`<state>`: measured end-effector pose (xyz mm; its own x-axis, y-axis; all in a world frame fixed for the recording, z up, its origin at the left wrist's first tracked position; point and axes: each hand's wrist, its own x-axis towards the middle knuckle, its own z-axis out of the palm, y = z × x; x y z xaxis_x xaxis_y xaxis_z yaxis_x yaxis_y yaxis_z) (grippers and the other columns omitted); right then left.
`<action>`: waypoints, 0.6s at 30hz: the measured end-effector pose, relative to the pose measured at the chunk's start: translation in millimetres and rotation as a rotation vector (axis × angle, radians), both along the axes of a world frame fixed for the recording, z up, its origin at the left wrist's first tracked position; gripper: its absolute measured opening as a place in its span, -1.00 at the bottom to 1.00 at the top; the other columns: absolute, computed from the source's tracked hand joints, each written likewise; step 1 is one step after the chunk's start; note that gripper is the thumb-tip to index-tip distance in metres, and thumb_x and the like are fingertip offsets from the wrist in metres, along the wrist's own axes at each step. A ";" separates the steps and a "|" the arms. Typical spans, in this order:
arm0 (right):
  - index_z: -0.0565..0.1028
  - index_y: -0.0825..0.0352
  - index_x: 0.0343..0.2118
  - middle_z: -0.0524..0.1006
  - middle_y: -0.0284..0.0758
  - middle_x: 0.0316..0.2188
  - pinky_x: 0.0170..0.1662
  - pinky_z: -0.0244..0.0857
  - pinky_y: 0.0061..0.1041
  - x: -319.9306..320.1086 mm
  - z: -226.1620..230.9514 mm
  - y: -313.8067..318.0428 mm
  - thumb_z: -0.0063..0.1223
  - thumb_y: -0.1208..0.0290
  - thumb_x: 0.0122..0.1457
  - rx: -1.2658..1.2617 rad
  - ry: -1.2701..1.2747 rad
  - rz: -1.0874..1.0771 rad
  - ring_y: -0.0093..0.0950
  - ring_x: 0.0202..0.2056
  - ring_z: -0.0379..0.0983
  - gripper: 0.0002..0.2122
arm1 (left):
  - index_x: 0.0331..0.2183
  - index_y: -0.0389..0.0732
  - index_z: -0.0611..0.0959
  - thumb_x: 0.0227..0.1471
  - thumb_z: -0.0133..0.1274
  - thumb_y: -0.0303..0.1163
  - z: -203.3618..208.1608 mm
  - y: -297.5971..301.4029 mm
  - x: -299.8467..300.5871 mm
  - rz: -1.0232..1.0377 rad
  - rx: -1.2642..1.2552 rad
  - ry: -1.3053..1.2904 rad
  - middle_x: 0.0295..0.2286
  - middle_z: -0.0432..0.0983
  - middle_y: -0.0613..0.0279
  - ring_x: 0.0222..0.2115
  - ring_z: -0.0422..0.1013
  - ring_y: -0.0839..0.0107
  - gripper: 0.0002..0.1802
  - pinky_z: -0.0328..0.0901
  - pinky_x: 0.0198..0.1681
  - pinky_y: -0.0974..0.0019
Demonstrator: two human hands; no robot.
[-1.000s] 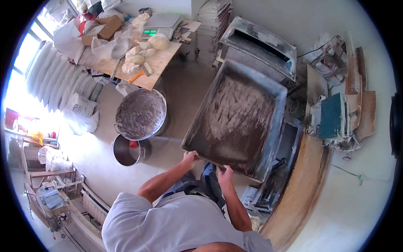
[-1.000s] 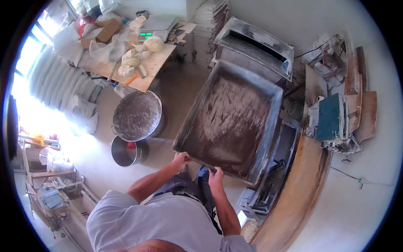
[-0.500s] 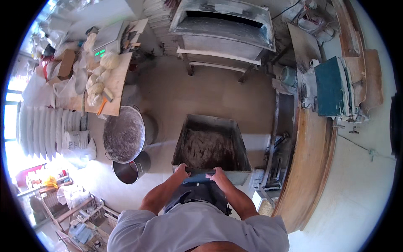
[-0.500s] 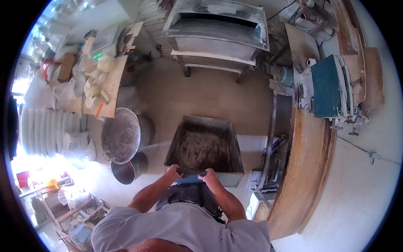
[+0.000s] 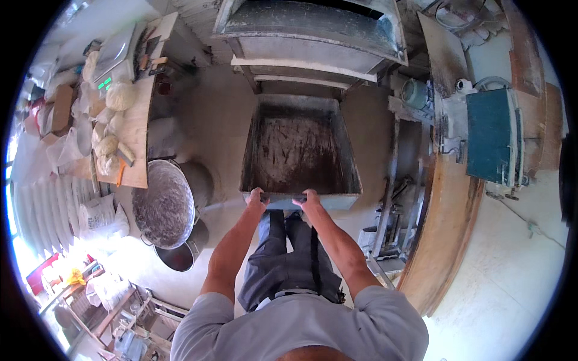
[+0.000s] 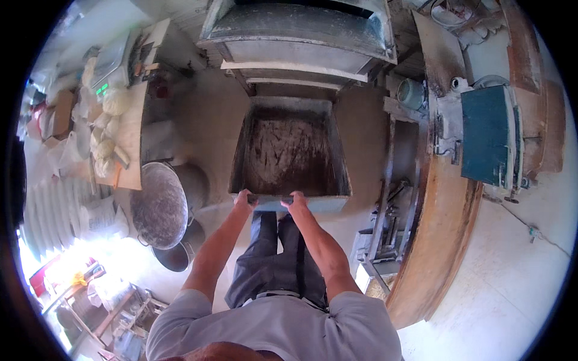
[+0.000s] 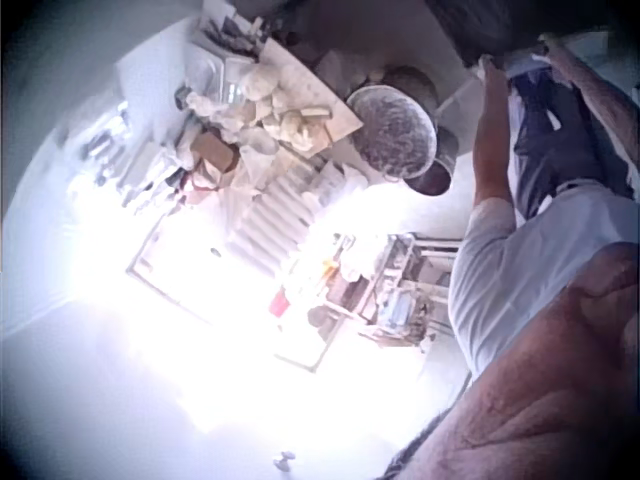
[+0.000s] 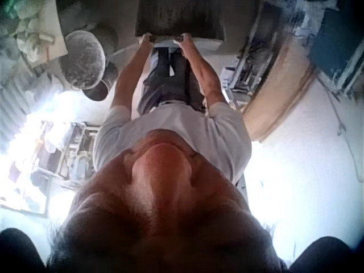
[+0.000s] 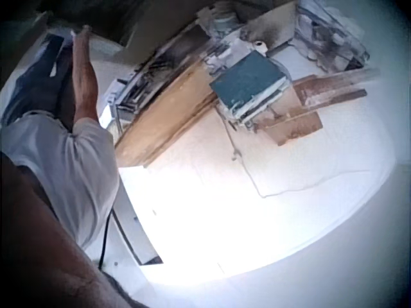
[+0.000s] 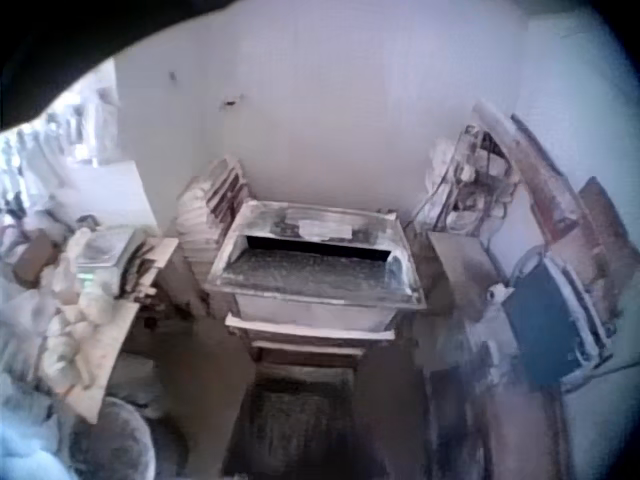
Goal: The person sifts flour from a large sack into a container using a sieve, then pours the sifted flour into a machine hopper. They also handle a large white tray and a metal scoop during the process.
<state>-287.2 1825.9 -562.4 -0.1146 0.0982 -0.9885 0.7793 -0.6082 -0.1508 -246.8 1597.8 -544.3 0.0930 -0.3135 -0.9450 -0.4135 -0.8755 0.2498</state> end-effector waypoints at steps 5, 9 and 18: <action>0.43 0.40 -0.29 0.48 0.01 -0.15 -0.12 0.49 0.31 -48.8 -51.1 -30.6 0.04 0.57 0.07 0.130 0.030 -0.120 -0.01 -0.15 0.49 -0.87 | -0.29 -0.38 0.51 -0.08 0.12 -0.44 -66.4 -30.8 -41.7 -0.182 0.180 0.088 -0.30 0.50 -0.15 -0.39 0.51 -0.03 -0.72 0.52 -0.30 0.04; 0.42 0.38 -0.30 0.47 -0.02 -0.16 -0.12 0.53 0.24 -36.4 -116.9 -37.9 -0.04 0.61 0.07 0.006 0.140 -0.171 -0.02 -0.14 0.50 -0.88 | -0.30 -0.37 0.53 -0.03 0.06 -0.49 -121.5 -40.6 -50.2 -0.145 0.259 0.237 -0.33 0.54 -0.11 -0.34 0.53 0.01 -0.80 0.48 -0.29 0.08; 0.34 0.48 0.04 0.48 -0.01 -0.09 -0.02 0.51 0.12 -85.1 -315.1 -19.4 -0.08 0.54 0.23 -0.128 0.311 -0.253 0.01 -0.12 0.51 -0.69 | -0.38 -0.26 0.53 0.10 -0.05 -0.52 -360.3 -82.0 -113.8 -0.067 0.193 0.384 -0.42 0.42 0.07 -0.46 0.42 0.19 -0.93 0.45 -0.45 0.15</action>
<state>-372.3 1806.5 -877.5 -0.3978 0.0401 -0.9166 0.5323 -0.8036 -0.2662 -360.5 1515.8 -904.7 -0.2911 -0.1210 -0.9490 -0.3797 -0.8959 0.2307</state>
